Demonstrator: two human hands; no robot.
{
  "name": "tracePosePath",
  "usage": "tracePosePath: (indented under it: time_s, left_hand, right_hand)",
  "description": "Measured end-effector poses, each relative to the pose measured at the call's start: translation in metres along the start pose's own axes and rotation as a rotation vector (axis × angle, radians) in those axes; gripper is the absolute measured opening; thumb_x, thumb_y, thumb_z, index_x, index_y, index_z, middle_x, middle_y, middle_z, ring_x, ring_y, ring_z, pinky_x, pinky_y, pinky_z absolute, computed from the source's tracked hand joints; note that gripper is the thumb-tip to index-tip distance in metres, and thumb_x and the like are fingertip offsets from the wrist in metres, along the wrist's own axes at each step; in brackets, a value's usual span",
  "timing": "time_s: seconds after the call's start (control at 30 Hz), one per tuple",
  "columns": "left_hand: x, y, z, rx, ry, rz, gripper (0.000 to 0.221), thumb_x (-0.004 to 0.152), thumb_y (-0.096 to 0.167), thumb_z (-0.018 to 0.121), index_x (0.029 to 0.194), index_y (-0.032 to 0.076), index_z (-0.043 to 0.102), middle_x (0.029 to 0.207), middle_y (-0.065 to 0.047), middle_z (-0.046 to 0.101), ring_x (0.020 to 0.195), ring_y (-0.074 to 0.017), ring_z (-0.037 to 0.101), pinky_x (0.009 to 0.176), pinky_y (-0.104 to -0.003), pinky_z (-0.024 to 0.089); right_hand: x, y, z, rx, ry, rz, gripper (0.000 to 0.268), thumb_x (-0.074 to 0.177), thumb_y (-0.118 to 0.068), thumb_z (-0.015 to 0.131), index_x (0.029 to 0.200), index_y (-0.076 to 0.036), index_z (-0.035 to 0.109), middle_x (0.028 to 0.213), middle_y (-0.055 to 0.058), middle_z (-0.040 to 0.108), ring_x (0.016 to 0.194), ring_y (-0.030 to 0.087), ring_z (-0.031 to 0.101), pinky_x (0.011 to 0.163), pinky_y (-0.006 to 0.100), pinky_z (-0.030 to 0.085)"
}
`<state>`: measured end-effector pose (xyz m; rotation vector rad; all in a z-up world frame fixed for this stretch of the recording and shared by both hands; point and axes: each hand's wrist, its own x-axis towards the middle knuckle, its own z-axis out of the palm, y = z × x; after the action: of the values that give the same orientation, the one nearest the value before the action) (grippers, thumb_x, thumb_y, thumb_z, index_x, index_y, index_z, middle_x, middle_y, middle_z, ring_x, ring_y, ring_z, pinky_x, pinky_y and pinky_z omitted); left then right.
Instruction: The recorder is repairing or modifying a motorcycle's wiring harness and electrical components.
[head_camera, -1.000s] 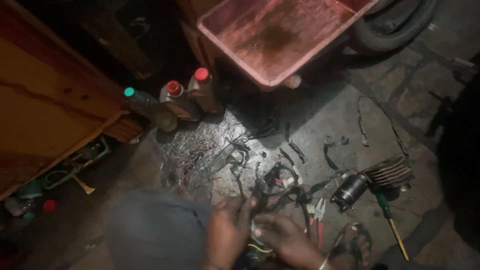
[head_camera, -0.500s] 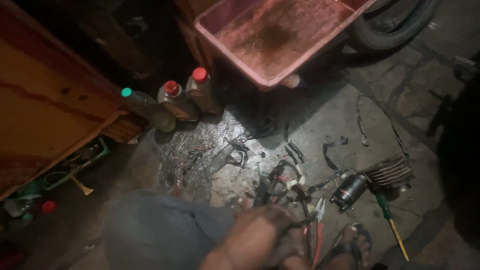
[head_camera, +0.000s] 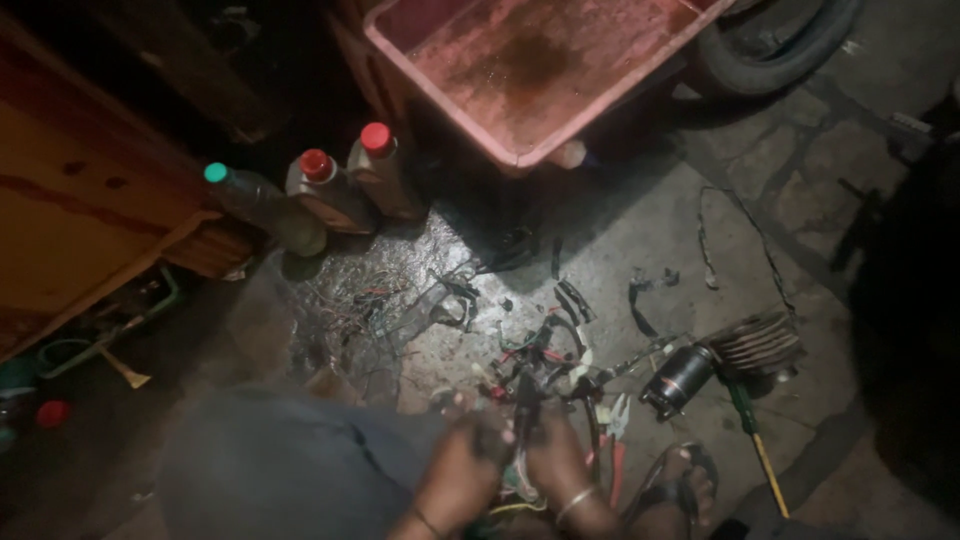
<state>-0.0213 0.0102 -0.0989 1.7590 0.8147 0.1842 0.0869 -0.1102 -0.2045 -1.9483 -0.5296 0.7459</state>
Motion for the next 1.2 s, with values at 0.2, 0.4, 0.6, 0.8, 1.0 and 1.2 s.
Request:
tracePosePath:
  time_s: [0.2, 0.4, 0.6, 0.8, 1.0, 1.2]
  left_hand:
    - [0.011, -0.013, -0.001, 0.04, -0.249, -0.526, 0.033, 0.098, 0.041, 0.062, 0.116, 0.015, 0.071, 0.099, -0.01, 0.072, 0.089, -0.0191, 0.066, 0.083, -0.032, 0.05]
    - [0.001, 0.003, 0.004, -0.762, -0.177, -0.835, 0.034, 0.095, 0.029, 0.067, 0.106, -0.004, 0.072, 0.092, -0.013, 0.073, 0.078, -0.0243, 0.066, 0.07, -0.037, 0.054]
    - [0.016, -0.024, 0.011, -0.099, 0.405, -0.156, 0.031, 0.088, 0.028, 0.077, 0.093, -0.003, 0.078, 0.087, -0.01, 0.079, 0.083, -0.016, 0.073, 0.078, -0.031, 0.054]
    - [0.022, 0.05, -0.026, -0.36, 0.353, -0.256, 0.032, 0.086, 0.028, 0.077, 0.094, -0.003, 0.079, 0.085, -0.015, 0.08, 0.076, -0.02, 0.069, 0.07, -0.035, 0.055]
    - [0.019, 0.113, -0.037, 0.414, -0.002, 0.293, 0.024, 0.081, 0.03, 0.08, 0.082, 0.006, 0.079, 0.088, -0.019, 0.071, 0.08, -0.0369, 0.071, 0.071, -0.046, 0.055]
    - [0.101, 0.142, 0.004, 0.948, -0.791, 0.604, 0.025, 0.078, 0.029, 0.074, 0.099, 0.017, 0.079, 0.095, -0.013, 0.077, 0.085, -0.0311, 0.074, 0.078, -0.045, 0.058]
  right_hand:
    - [0.02, -0.022, -0.004, 0.514, -0.2, 0.446, 0.028, 0.081, -0.021, 0.082, 0.099, 0.0, 0.08, 0.084, 0.008, 0.077, 0.072, 0.018, 0.069, 0.061, 0.034, 0.052]
    - [0.011, -0.068, -0.007, 0.577, -0.141, 0.489, 0.035, 0.087, -0.032, 0.078, 0.103, -0.001, 0.079, 0.085, 0.007, 0.075, 0.074, 0.019, 0.068, 0.062, 0.033, 0.05]
    - [-0.032, -0.109, -0.06, 0.483, -0.242, -0.192, 0.035, 0.098, -0.024, 0.065, 0.12, 0.002, 0.063, 0.109, 0.012, 0.067, 0.097, 0.024, 0.066, 0.078, 0.038, 0.056]
    - [-0.03, -0.123, -0.041, 0.523, -0.572, 0.339, 0.029, 0.094, -0.021, 0.069, 0.111, 0.002, 0.073, 0.093, 0.01, 0.071, 0.082, 0.02, 0.065, 0.069, 0.036, 0.052]
    - [-0.027, -0.102, -0.043, -0.02, -0.442, -0.002, 0.025, 0.085, -0.015, 0.068, 0.106, -0.004, 0.076, 0.1, 0.014, 0.079, 0.095, 0.025, 0.075, 0.083, 0.038, 0.058]
    - [-0.04, -0.221, -0.133, -0.766, -0.656, -0.208, 0.021, 0.086, -0.023, 0.069, 0.103, -0.011, 0.073, 0.1, 0.017, 0.072, 0.092, 0.037, 0.07, 0.08, 0.047, 0.055]
